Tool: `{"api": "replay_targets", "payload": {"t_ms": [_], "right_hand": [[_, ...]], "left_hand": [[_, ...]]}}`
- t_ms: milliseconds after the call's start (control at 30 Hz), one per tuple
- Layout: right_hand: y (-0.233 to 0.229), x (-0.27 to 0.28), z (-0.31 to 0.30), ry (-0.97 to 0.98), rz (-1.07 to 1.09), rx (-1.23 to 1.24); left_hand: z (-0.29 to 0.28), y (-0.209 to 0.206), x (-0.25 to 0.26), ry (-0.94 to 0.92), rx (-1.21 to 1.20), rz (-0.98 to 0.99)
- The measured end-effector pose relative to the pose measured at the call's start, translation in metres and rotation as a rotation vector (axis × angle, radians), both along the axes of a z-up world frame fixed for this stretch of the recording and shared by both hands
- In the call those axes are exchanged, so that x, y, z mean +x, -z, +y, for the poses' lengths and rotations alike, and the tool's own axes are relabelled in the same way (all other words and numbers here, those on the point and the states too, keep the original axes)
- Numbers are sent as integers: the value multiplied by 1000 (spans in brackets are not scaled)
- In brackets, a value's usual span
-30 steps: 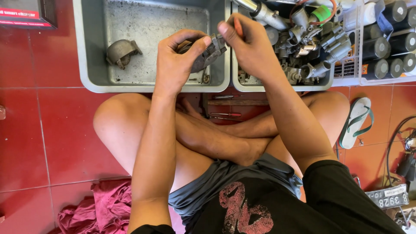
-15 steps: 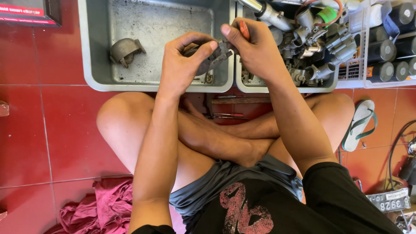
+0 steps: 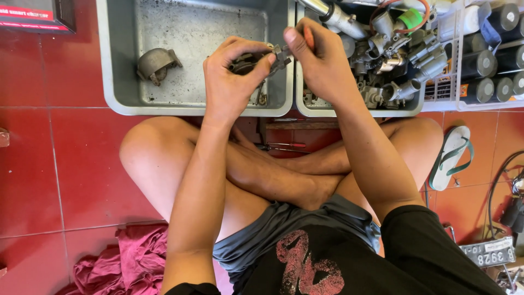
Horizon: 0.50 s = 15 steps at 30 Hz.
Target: Inspecting and cleaning motorcycle carburetor parts using a brush and screwdriver while sitting on the floor.
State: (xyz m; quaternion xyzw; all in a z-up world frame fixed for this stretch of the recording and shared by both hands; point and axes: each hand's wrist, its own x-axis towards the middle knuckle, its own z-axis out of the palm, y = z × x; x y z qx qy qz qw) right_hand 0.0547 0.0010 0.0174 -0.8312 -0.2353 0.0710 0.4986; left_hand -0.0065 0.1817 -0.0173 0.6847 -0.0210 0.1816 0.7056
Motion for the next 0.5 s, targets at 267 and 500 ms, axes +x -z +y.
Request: {"api": "replay_targets", "payload": {"t_ms": [267, 500], "right_hand": [[-16, -3, -7, -125, 102, 110], [-11, -1, -4, -20, 125, 111]], "left_hand": [[-5, -3, 1, -97, 116, -130], [-6, 0, 2, -68, 65, -121]]}}
